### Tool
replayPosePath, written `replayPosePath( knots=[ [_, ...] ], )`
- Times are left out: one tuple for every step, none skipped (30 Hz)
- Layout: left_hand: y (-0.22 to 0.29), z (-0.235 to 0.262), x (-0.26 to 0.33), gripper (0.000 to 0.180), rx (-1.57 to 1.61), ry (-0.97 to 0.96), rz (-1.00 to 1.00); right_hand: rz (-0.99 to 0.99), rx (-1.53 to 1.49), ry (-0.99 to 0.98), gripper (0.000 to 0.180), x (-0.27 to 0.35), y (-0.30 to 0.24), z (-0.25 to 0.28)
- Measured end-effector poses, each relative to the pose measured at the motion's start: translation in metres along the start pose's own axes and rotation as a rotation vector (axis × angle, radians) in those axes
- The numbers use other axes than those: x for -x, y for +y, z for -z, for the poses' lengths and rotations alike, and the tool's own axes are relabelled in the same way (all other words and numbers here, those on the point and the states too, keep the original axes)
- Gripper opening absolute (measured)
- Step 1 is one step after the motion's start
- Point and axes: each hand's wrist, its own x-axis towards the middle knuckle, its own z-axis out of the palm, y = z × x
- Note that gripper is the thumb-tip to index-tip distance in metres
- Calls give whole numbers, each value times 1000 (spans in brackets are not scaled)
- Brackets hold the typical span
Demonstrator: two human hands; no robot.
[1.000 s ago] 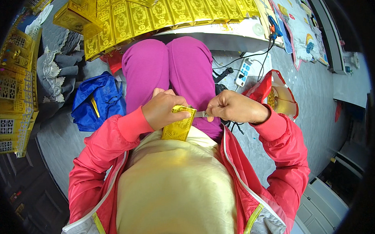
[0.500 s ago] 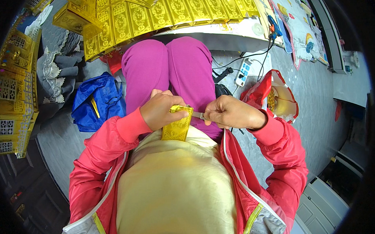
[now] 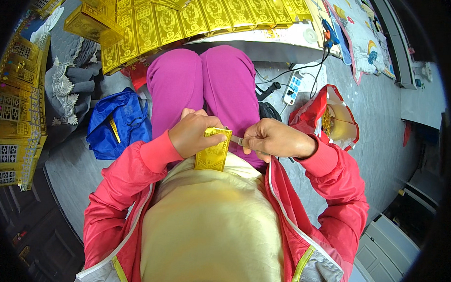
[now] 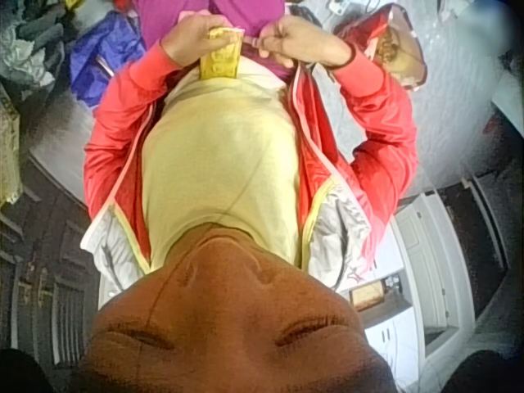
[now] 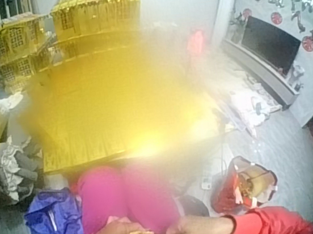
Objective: The person assembles small gold-colored paper boxes by folding edges and applying hot glue to seal them. They handle each box one at a time, fold the sides, apply glue with a hot glue gun, and press the edges to close the box.
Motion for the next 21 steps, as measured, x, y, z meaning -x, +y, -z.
replayPosePath(
  knots=[
    [-1,0,0,22,-2,-7,8,-15,-18,-5,20,0,1,0],
    [-2,-1,1,22,-24,4,-13,-23,-15,-6,20,0,2,1],
    [-2,-1,1,22,-5,-1,11,14,1,-4,20,0,2,2],
    [-2,-1,2,22,-8,14,2,-12,-13,9,22,1,2,2],
    [-2,0,1,22,-15,33,-14,7,-13,27,26,1,2,3],
    [-1,1,3,23,-44,46,-30,30,0,26,25,2,1,4],
    [0,3,5,22,-37,50,-39,34,17,18,25,1,0,5],
    [1,6,6,22,-30,52,-51,48,32,28,25,3,-1,6],
    [2,8,6,22,-43,49,-64,60,43,36,25,4,-3,7],
    [3,10,6,22,-38,43,-70,30,56,43,25,5,-4,8],
    [4,12,7,22,-53,34,-74,52,49,63,25,8,-5,10],
    [5,12,7,22,-91,22,-73,65,102,99,25,12,-6,13],
    [6,12,7,21,-69,32,-75,74,157,126,25,15,-7,16],
    [7,12,8,21,-71,38,-74,145,197,190,25,17,-7,16],
    [8,12,9,21,-95,48,-82,216,236,251,25,18,-8,13],
    [9,12,9,21,-87,67,-86,221,303,311,25,19,-8,11],
    [10,12,10,21,-80,65,-69,210,345,315,28,23,-9,10],
    [10,13,11,21,-99,66,-61,211,378,336,29,25,-11,8],
    [10,14,11,22,-139,71,-64,211,409,355,30,28,-13,7],
    [10,16,11,22,-115,76,-61,195,450,384,31,33,-16,9],
    [11,18,11,23,-113,86,-69,177,491,412,31,42,-19,12]
  ],
)
